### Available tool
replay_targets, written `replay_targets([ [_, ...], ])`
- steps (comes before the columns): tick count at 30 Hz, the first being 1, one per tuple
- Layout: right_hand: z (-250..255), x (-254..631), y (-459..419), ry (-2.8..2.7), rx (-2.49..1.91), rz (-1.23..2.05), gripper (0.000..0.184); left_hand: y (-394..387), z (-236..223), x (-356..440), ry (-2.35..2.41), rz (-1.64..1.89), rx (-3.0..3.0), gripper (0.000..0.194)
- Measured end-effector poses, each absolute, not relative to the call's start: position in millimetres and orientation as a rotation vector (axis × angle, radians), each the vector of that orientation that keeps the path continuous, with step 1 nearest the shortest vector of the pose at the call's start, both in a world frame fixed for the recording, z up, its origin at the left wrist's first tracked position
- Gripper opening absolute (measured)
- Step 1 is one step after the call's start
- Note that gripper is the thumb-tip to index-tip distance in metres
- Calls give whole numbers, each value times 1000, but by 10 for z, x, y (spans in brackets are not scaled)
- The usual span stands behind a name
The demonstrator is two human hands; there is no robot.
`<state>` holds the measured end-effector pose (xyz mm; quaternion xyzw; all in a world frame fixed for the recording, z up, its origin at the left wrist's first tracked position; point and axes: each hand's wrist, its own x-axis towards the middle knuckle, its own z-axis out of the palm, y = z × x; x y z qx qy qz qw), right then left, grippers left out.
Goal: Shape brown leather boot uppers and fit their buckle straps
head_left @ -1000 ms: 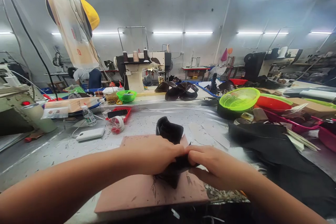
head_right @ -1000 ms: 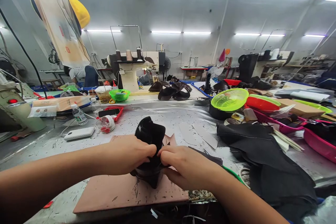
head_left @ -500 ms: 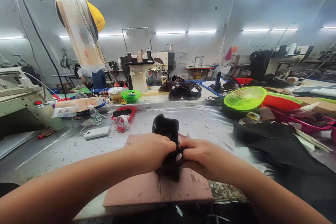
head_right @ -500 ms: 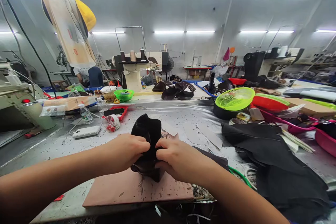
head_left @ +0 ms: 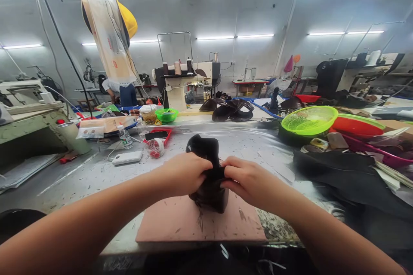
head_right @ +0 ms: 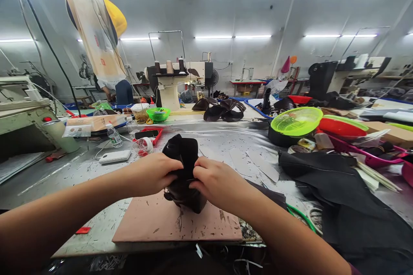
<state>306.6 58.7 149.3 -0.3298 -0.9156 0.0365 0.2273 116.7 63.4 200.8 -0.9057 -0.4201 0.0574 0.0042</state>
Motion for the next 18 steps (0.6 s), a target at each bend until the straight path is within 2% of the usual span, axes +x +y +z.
replay_targets([
  [5,1475,3019,572,-2476,-931,66,9,591,2076,1103,-1309,144,-2896,10],
  [9,1447,3005,584,-2409,-879,66,11,575,2016,1080,-1407,98,-2829,22],
  [18,1365,2968,619,-2281,-789,103,21,632,1833,1055,-1509,-97,-2787,21],
])
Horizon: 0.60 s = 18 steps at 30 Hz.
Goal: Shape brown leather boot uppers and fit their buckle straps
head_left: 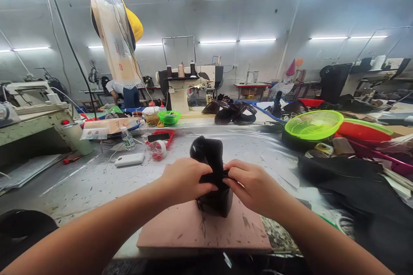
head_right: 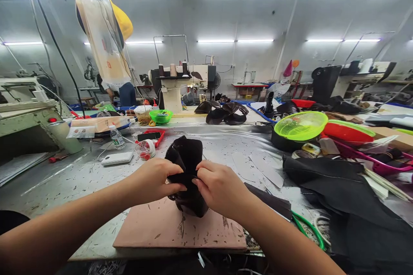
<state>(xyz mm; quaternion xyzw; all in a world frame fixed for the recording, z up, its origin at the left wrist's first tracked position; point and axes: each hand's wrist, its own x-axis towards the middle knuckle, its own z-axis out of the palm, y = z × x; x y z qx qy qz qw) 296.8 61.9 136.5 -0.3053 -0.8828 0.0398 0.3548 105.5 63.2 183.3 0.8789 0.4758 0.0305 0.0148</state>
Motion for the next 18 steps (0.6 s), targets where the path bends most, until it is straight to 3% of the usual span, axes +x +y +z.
replay_targets([
  [4,1366,3016,670,-2175,-785,273,19,655,1834,1044,1323,283,2717,15],
  [7,1334,3058,768,-2087,-710,690,14,661,1901,993,1183,424,2672,13],
  [13,1154,2994,846,-1949,-406,1483,33,635,1996,874,973,558,2432,15],
  [16,1130,3014,842,-2000,-242,1604,36,574,1990,870,862,656,2331,19],
  [18,1146,3047,850,-2059,-238,1518,34,537,1967,877,844,727,2311,23],
])
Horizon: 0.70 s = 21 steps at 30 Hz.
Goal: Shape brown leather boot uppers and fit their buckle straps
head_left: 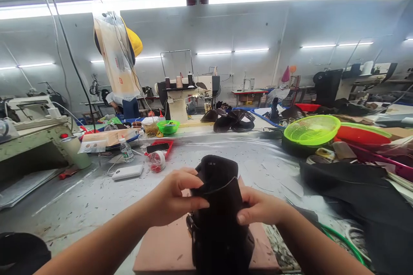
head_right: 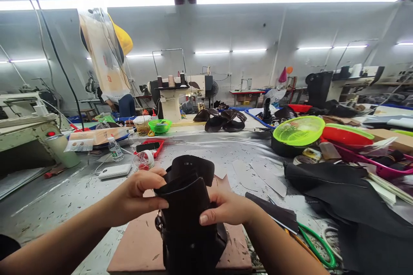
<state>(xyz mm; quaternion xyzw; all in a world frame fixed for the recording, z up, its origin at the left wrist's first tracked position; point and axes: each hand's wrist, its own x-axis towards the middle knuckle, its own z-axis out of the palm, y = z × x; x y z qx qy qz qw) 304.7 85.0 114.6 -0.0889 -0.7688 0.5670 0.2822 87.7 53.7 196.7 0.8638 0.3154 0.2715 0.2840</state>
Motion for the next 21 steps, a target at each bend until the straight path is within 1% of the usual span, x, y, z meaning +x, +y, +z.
replay_targets([
  [2,1172,3068,856,-2052,-331,1345,30,517,1928,886,862,790,2289,25],
  [4,1195,3071,847,-2012,-411,1225,30,516,1876,900,902,843,2246,21],
  [8,1200,3062,795,-2013,-452,1205,31,538,1781,954,1054,941,2166,15],
  [10,1182,3076,775,-2043,-550,1118,28,545,1756,986,1119,941,2168,15],
  [12,1174,3111,768,-2044,-745,965,24,544,1745,1016,1175,907,2194,16],
  [13,1183,3135,766,-2012,-842,887,25,542,1744,1032,1195,892,2211,16],
  [15,1234,3182,757,-1910,-921,807,38,534,1747,1066,1199,875,2250,15],
  [17,1322,3205,728,-1846,-843,867,57,526,1751,1110,1150,854,2299,13],
  [18,1369,3201,706,-1838,-789,943,58,523,1752,1135,1121,840,2326,12],
  [19,1412,3186,682,-1831,-753,1027,53,522,1752,1159,1095,829,2350,11],
  [21,1470,3136,635,-1778,-730,1170,35,522,1748,1197,1056,824,2387,11],
])
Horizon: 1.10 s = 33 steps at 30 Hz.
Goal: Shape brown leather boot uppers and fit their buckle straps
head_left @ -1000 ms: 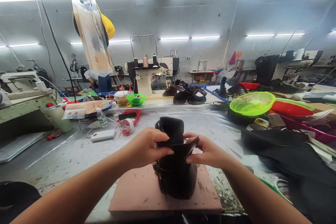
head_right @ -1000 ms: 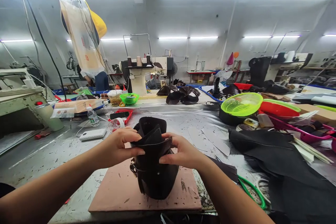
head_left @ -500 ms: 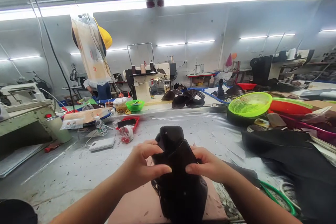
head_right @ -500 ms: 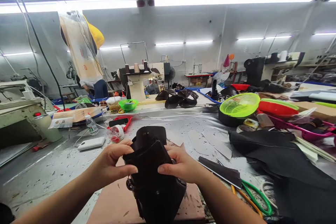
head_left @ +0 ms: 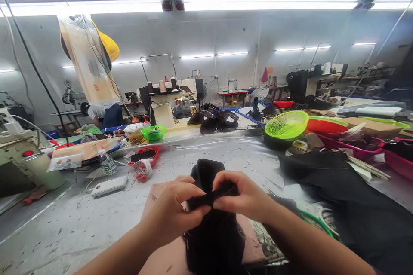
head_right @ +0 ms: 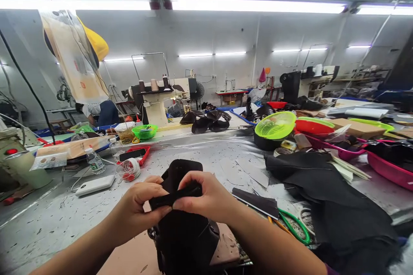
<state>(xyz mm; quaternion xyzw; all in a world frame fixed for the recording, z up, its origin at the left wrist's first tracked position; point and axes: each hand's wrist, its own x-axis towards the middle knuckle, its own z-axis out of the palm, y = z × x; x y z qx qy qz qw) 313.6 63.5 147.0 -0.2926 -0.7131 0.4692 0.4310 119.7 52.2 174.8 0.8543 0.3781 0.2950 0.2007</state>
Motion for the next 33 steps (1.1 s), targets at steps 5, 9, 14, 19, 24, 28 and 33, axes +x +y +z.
replay_targets([
  [5,1467,3105,574,-1596,-681,1313,35,531,1715,1206,965,845,2461,13],
  [9,1496,3258,561,-1775,-737,1245,25,556,1695,1208,916,802,2525,13],
  [14,1644,3508,528,-2061,-1048,899,17,651,1722,1279,837,679,2640,14],
  [19,1851,3733,489,-2673,-1193,446,13,728,1718,1492,712,434,2776,20],
  [24,1887,3770,486,-2967,-1145,326,19,753,1688,1847,686,406,2880,30],
  [28,1847,3829,480,-2923,-1104,434,13,829,1728,1955,693,377,3159,41],
  [33,1848,3925,455,-2887,-1051,519,17,896,1681,1933,681,607,3250,56],
])
